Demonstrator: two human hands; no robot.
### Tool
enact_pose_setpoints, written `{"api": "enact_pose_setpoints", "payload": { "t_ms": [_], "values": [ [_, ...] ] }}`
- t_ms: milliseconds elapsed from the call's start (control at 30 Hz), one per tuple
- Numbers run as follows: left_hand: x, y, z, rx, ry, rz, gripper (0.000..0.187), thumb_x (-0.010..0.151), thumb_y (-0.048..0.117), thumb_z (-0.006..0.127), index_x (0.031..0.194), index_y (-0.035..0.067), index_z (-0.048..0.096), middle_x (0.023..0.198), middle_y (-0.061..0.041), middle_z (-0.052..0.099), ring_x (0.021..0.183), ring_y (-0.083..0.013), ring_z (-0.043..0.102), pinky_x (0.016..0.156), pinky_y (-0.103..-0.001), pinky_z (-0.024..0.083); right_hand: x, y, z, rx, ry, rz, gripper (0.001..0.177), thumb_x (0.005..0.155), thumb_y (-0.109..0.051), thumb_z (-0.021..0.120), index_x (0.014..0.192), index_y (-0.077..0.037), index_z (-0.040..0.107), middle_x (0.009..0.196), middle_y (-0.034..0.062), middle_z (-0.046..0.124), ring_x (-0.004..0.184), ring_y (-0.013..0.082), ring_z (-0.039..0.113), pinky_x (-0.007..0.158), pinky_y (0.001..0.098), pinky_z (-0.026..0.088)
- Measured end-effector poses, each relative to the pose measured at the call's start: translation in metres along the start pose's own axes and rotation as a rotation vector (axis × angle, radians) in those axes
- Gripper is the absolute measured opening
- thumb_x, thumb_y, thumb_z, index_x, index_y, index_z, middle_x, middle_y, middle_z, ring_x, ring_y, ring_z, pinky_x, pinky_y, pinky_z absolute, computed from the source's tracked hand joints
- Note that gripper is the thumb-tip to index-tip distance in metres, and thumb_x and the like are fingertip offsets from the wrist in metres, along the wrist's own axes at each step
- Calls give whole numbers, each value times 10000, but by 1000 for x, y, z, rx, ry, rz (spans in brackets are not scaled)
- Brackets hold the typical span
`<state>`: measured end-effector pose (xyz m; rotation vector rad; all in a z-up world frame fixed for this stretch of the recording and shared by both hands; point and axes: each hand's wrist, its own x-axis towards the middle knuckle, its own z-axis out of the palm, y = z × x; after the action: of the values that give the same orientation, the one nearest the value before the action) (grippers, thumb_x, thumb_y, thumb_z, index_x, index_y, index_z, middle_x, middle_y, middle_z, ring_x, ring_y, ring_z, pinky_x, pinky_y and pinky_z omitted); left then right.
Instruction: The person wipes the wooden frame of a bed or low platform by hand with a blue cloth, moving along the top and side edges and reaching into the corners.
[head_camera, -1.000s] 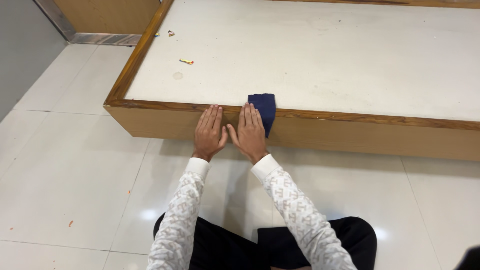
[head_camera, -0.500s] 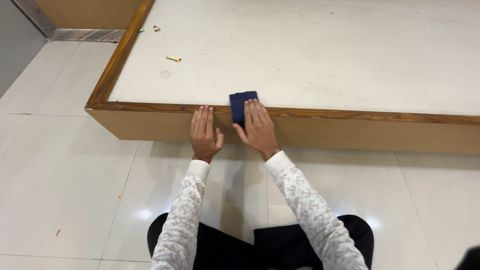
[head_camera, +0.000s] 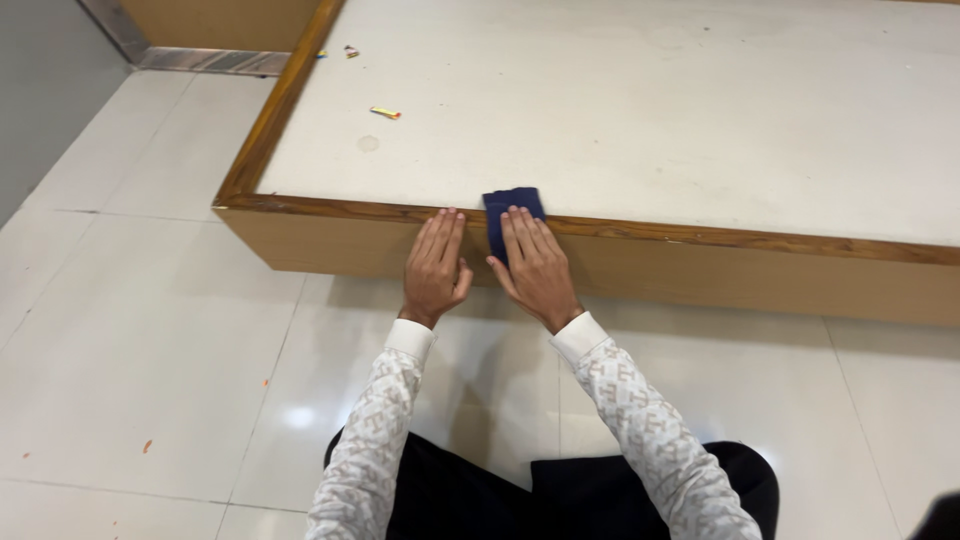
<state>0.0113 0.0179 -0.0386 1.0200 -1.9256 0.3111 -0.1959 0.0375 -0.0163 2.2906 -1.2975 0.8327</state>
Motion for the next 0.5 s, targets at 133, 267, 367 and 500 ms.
{"api": "enact_pose_setpoints", "payload": {
  "t_ms": [133, 267, 367, 500],
  "values": [
    [-9, -44, -28, 76, 6, 47, 701, 836, 108, 611, 1503, -59, 476, 1535, -251, 504, 1453, -382, 465, 1246, -497, 348, 19, -27, 20, -54, -25, 9, 769, 1018, -490, 570, 1460, 129, 453, 1480, 318, 509, 1421, 412, 472, 1202, 486, 355],
    [-23, -94, -69, 202, -45, -80, 757, 807, 60, 602, 1542, -39, 453, 1574, -227, 486, 1490, -365, 452, 1273, -486, 341, 50, -70, 47, 32, -20, -59, 852, 993, -533, 589, 1475, 144, 403, 1509, 331, 452, 1441, 431, 436, 1216, 503, 321],
    [-25, -104, -73, 208, -88, -32, 754, 792, 62, 593, 1530, -27, 466, 1565, -214, 495, 1483, -341, 461, 1269, -467, 346, 56, -78, 53, 85, -34, -108, 860, 985, -524, 596, 1502, 129, 379, 1544, 311, 419, 1467, 419, 422, 1235, 493, 324],
    [-25, -102, -71, 184, -42, -45, 752, 782, 86, 592, 1515, -24, 470, 1551, -215, 499, 1469, -344, 458, 1256, -467, 342, 43, -55, 47, 26, -24, -196, 835, 992, -510, 603, 1554, 65, 377, 1583, 261, 430, 1479, 361, 433, 1235, 462, 345]
  ]
}}
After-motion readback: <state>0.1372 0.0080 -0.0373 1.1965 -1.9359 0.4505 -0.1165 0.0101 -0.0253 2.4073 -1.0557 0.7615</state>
